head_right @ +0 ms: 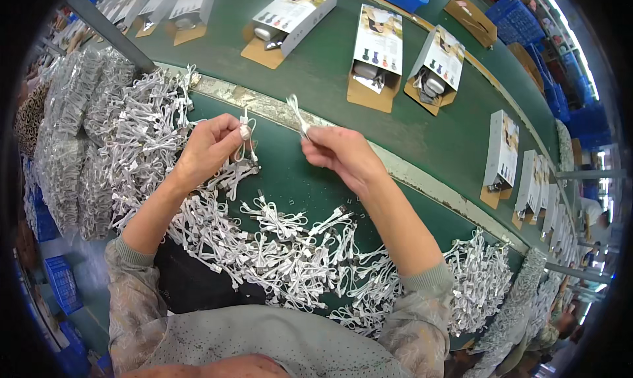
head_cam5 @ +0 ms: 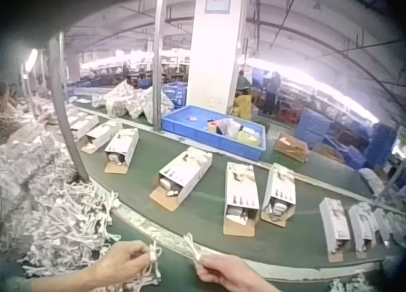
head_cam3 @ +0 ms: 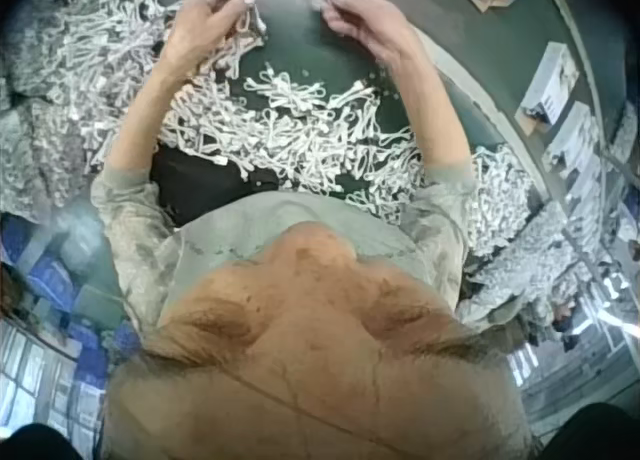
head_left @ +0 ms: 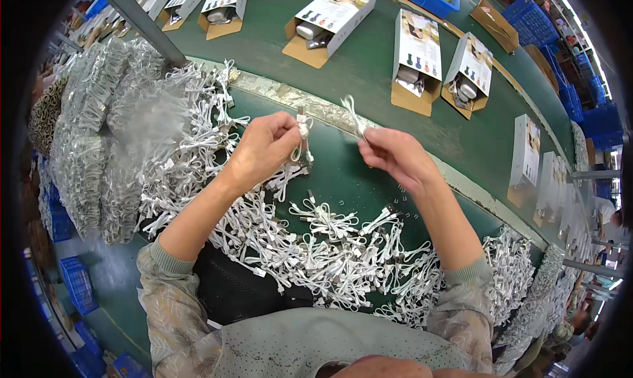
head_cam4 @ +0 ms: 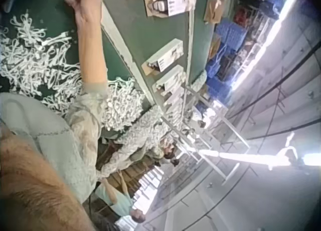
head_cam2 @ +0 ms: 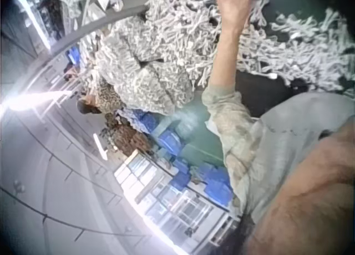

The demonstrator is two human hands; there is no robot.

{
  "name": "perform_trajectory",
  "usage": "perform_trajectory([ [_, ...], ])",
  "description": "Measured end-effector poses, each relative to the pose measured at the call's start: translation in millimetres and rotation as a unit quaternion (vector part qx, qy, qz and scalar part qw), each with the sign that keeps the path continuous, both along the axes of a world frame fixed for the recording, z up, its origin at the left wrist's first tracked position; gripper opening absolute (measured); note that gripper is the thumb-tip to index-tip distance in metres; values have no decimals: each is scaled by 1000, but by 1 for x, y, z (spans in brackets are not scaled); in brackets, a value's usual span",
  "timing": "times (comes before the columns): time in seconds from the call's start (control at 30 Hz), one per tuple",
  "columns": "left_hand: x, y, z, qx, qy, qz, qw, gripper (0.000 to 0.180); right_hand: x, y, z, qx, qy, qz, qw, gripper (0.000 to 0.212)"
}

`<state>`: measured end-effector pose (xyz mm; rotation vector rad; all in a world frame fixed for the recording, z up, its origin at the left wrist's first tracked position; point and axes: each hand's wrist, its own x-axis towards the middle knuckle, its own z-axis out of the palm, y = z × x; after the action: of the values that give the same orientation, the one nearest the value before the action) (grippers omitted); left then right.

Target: The person picks up a white cable from a pile, folds it by hand, and inserts it into a cardboard box on the conveyor belt. This process is repeated for several boxes.

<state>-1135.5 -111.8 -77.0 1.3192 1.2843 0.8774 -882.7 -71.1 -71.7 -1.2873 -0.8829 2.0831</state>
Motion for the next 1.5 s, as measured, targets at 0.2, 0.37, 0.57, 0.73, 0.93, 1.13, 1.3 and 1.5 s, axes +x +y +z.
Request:
perform_trajectory([
  [0.2, 0, 0, 6, -86, -2, 0, 996, 19, -58, 68, -36, -73, 171, -161, 969, 11],
  [0.37, -2, 7, -1, -67, -3, 2, 998, 17, -85, 122, -46, -96, 234, -315, 915, 12],
  [0.57, -5, 12, -10, -26, -5, 23, 999, 18, -67, 138, -71, -30, 217, -363, 905, 24],
  [0.73, -28, 52, -12, 55, 71, 112, 990, 21, -46, 49, -33, 177, -87, -170, 965, 34],
  [0.93, -34, 140, -28, 113, 272, 210, 932, 19, 2, -25, -42, 567, -345, 29, 747, 28],
  [1.13, -8, 205, -51, 130, 303, 231, 916, 24, -1, -28, -42, 623, -364, 41, 691, 27],
  [1.3, 12, 171, -29, 215, 268, 131, 930, 42, 4, -26, -38, 637, -374, 34, 674, 27],
  [1.5, -5, 28, 43, 63, 420, -117, 898, 29, 9, -32, -33, 652, -401, 25, 643, 26],
])
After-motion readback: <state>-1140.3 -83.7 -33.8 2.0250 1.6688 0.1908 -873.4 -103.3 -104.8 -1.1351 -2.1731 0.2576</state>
